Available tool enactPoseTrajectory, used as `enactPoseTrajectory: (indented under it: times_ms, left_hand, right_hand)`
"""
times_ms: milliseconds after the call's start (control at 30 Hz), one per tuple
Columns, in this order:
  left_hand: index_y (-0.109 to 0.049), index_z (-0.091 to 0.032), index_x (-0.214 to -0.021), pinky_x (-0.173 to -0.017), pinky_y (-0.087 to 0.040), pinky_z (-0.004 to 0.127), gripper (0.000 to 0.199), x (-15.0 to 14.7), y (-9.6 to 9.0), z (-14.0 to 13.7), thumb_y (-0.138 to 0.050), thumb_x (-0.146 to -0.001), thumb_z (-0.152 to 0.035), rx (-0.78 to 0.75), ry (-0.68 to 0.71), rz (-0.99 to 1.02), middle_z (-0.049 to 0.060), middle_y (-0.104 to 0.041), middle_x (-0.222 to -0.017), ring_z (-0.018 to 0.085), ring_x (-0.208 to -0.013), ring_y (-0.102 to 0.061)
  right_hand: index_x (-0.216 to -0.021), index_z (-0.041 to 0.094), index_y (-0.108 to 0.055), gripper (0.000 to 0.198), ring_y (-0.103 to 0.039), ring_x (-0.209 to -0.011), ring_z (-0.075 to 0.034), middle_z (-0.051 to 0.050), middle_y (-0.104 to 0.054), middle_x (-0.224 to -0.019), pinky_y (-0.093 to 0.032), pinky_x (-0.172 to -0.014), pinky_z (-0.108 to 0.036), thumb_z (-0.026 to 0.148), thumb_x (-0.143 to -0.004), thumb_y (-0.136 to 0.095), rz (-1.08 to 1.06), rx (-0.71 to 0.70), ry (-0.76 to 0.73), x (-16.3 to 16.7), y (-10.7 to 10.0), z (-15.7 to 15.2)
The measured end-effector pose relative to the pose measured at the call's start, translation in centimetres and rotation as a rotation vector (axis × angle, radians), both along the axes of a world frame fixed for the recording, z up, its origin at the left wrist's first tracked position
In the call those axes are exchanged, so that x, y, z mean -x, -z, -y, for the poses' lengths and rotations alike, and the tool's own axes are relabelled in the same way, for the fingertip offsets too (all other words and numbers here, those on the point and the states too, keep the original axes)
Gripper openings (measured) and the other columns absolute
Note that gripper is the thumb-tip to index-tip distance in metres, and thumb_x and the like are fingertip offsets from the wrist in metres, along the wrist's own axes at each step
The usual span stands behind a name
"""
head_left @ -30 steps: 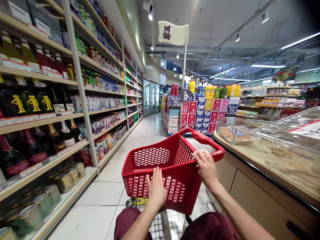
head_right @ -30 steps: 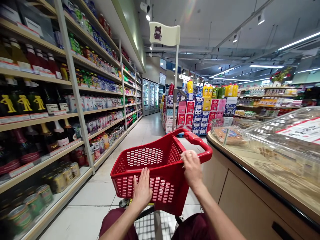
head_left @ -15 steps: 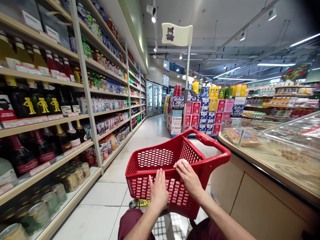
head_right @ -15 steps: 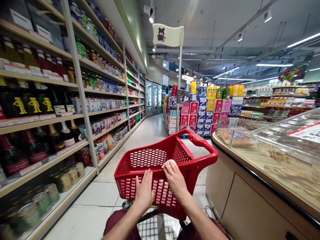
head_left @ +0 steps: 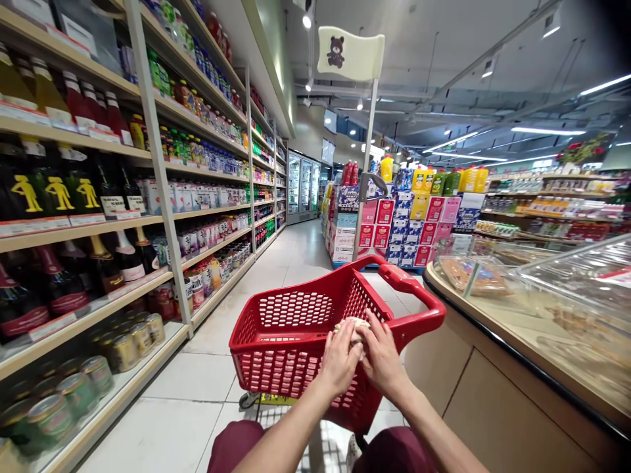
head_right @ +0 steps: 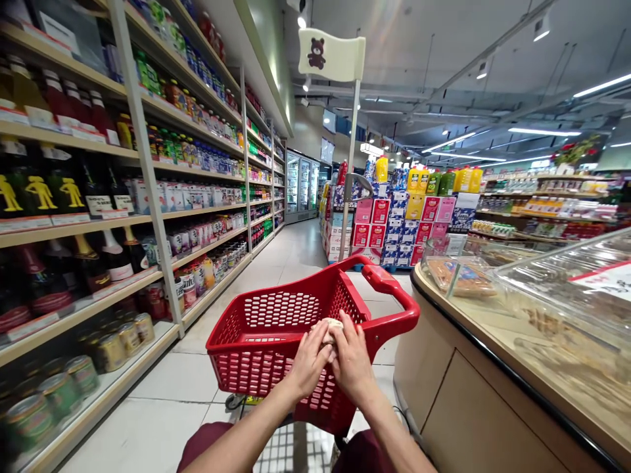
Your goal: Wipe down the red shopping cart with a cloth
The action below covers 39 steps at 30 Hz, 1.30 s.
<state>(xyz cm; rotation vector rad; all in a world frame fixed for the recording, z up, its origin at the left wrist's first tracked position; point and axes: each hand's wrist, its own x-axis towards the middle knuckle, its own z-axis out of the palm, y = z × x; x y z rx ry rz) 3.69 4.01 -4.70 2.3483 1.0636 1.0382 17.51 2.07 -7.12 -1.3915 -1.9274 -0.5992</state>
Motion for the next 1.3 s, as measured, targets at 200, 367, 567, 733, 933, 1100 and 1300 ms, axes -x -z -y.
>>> enactPoseTrajectory:
  times_ms: [200,367,567,733,933,1100,1300]
  left_hand:
    - [-0.055,-0.02,-0.107,-0.093,-0.038,0.042,0.032,-4.7,0.0,-2.0,-0.051,-0.075,-0.021,-0.199,-0.164,-0.108,0.008,-0.055,-0.114,0.022,-0.106,-0.049]
    - [-0.053,-0.021,-0.111,-0.093,-0.041,0.038,0.036,1.7,3.7,-3.8,-0.039,-0.08,-0.01,-0.308,-0.15,-0.172,0.005,-0.058,-0.115,0.017,-0.106,-0.051]
    - [-0.046,-0.018,-0.121,-0.1,-0.033,0.041,0.038,7.1,5.5,-4.0,-0.035,-0.084,-0.017,-0.335,-0.334,-0.209,0.01,-0.053,-0.122,0.019,-0.117,-0.043]
    - [-0.045,-0.025,-0.121,-0.097,-0.038,0.037,0.04,0.4,4.0,-4.1,-0.036,-0.083,-0.015,-0.331,-0.124,-0.229,0.006,-0.049,-0.125,0.016,-0.115,-0.044]
    - [-0.053,-0.023,-0.11,-0.1,-0.031,0.046,0.038,9.6,5.0,-4.6,-0.034,-0.081,-0.009,-0.263,-0.43,-0.283,0.005,-0.053,-0.12,0.019,-0.114,-0.044]
    - [-0.044,-0.019,-0.122,-0.098,-0.034,0.045,0.049,5.4,4.2,-4.4,-0.053,-0.074,-0.026,-0.203,-0.379,-0.221,0.01,-0.045,-0.127,0.024,-0.116,-0.041]
    - [-0.058,-0.025,-0.105,-0.094,-0.039,0.039,0.027,4.1,3.6,-5.3,-0.04,-0.085,-0.026,-0.206,-0.3,-0.191,0.005,-0.053,-0.12,0.019,-0.111,-0.047]
  right_hand:
    - [-0.117,0.016,-0.047,0.052,-0.042,-0.118,-0.02,-0.009,-0.053,-0.121,-0.021,-0.1,-0.046,0.004,-0.069,-0.032,-0.014,-0.078,0.198,-3.8,-1.4,0.2]
    - [-0.104,0.017,-0.058,0.036,-0.047,-0.112,-0.021,-0.006,-0.06,-0.113,-0.017,-0.102,-0.046,0.009,-0.077,-0.036,-0.005,-0.108,0.253,-4.1,-0.8,-0.4]
    - [-0.099,0.02,-0.062,0.033,-0.049,-0.109,-0.023,-0.005,-0.064,-0.105,-0.016,-0.103,-0.045,0.01,-0.076,-0.039,-0.028,-0.076,0.166,-1.7,-0.1,-1.0]
    - [-0.101,0.019,-0.061,0.039,-0.052,-0.102,-0.019,-0.004,-0.065,-0.102,-0.019,-0.102,-0.039,0.006,-0.074,-0.036,-0.034,-0.029,0.085,-0.5,0.0,-2.3]
    - [-0.107,0.016,-0.057,0.044,-0.052,-0.101,-0.017,-0.004,-0.064,-0.102,-0.023,-0.099,-0.036,0.003,-0.074,-0.032,-0.041,-0.033,0.06,-1.6,0.2,-3.1]
    - [-0.113,0.016,-0.053,0.044,-0.053,-0.095,-0.018,-0.005,-0.065,-0.097,-0.024,-0.097,-0.039,0.005,-0.075,-0.033,-0.049,-0.052,0.099,-1.0,0.7,-3.7]
    - [-0.116,0.019,-0.051,0.048,-0.053,-0.098,-0.017,-0.004,-0.064,-0.1,-0.024,-0.098,-0.037,0.004,-0.074,-0.032,0.01,-0.052,0.094,-2.3,0.9,-4.1]
